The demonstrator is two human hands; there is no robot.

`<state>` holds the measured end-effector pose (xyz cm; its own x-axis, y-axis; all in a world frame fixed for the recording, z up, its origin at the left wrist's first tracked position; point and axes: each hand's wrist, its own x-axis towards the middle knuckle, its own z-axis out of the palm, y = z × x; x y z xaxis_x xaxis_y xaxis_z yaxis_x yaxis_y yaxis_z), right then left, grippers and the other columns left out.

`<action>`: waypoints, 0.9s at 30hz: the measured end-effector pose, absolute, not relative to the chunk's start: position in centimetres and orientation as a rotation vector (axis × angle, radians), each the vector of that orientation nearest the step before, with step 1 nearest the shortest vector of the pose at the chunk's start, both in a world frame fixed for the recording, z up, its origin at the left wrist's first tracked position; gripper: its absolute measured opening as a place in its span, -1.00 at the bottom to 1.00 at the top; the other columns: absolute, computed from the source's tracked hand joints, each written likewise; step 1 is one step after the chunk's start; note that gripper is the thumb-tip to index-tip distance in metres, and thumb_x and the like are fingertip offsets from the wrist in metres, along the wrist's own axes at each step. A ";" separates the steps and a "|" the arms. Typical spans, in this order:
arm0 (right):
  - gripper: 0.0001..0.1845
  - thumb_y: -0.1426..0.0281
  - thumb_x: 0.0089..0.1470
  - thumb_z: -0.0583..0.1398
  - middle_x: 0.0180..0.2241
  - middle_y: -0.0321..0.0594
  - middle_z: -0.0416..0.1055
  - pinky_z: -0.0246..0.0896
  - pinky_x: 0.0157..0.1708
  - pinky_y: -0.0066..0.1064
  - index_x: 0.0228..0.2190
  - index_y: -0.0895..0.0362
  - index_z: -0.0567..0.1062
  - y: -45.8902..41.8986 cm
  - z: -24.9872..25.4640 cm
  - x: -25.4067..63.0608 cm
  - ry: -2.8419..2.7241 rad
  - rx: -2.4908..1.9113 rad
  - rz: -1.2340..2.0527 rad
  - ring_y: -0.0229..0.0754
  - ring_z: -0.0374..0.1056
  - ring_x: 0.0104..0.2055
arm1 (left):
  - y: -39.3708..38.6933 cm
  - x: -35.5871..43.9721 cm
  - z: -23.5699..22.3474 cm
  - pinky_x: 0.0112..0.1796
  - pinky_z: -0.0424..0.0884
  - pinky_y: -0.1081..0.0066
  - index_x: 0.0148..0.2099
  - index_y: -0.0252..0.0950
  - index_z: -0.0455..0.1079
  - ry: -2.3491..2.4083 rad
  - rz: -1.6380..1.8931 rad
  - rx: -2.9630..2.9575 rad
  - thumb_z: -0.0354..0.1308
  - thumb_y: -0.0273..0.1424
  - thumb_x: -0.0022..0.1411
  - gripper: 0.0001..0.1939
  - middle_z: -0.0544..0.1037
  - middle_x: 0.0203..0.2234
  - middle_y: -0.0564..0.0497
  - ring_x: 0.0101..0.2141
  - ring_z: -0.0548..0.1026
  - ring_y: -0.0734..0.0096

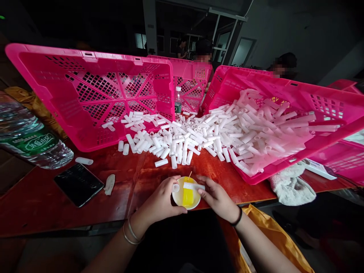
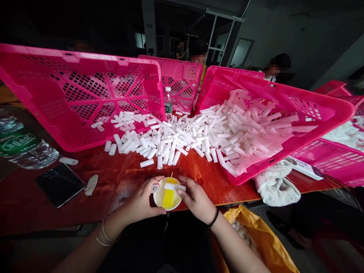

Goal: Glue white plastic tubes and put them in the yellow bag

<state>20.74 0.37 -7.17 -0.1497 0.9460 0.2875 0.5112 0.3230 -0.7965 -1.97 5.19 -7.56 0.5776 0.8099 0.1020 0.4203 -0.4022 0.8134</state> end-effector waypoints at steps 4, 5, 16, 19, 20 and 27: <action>-0.81 0.37 0.22 0.09 -0.22 -0.07 0.47 0.37 -0.11 -0.17 -0.21 0.10 0.50 0.6 -7.3 20.6 -1.864 -1.275 0.519 -0.06 0.41 -0.14 | 5.2 -1.9 -7.5 0.10 0.27 0.01 0.15 -0.22 0.18 0.985 0.651 2.025 0.47 -0.37 -0.28 -0.09 0.32 0.11 -0.19 0.09 0.34 -0.01; -0.82 0.38 0.21 0.09 -0.22 -0.07 0.44 0.37 -0.12 -0.17 -0.24 0.09 0.50 0.6 -7.2 20.5 -1.891 -1.243 0.449 -0.06 0.39 -0.13 | 5.2 -1.9 -7.4 0.10 0.27 0.01 0.15 -0.21 0.19 0.986 0.650 2.021 0.47 -0.37 -0.28 -0.10 0.32 0.11 -0.19 0.09 0.34 -0.01; -0.73 0.49 0.20 0.08 -0.14 -0.07 0.41 0.37 -0.12 -0.16 -0.08 0.08 0.44 0.0 -8.4 21.6 -2.069 -1.179 0.169 -0.05 0.35 -0.08 | 4.9 -2.0 -7.2 0.12 0.22 -0.02 0.11 -0.24 0.16 0.978 0.682 2.118 0.47 -0.33 -0.26 -0.12 0.27 0.14 -0.24 0.15 0.23 -0.07; -0.75 0.53 0.17 0.09 -0.15 -0.08 0.43 0.37 -0.12 -0.17 -0.14 0.07 0.45 0.0 -8.7 21.7 -1.972 -1.120 0.164 -0.07 0.37 -0.09 | 4.8 -2.5 -6.8 0.13 0.22 0.01 0.02 -0.28 0.19 0.984 0.791 2.200 0.28 -0.26 0.05 -0.47 0.18 0.19 -0.28 0.19 0.18 -0.02; -0.78 0.52 0.17 0.11 -0.16 -0.08 0.44 0.37 -0.12 -0.18 -0.16 0.07 0.44 -0.1 -8.5 21.6 -1.888 -1.129 0.223 -0.08 0.38 -0.09 | 4.7 -2.7 -6.6 0.10 0.27 0.08 0.01 -0.28 0.18 1.007 0.813 2.197 0.15 -0.28 0.19 -0.62 0.23 0.16 -0.27 0.15 0.24 0.07; -0.80 0.35 0.19 0.14 -0.19 -0.12 0.48 0.39 -0.21 -0.34 -0.13 0.08 0.43 -1.2 -4.9 19.6 -1.512 -1.148 0.752 -0.15 0.43 -0.18 | 4.1 -2.6 -4.3 -0.11 0.44 0.28 0.04 -0.26 0.24 1.015 0.801 2.376 -0.05 -0.39 0.35 -0.76 0.48 -0.13 -0.11 -0.11 0.46 0.24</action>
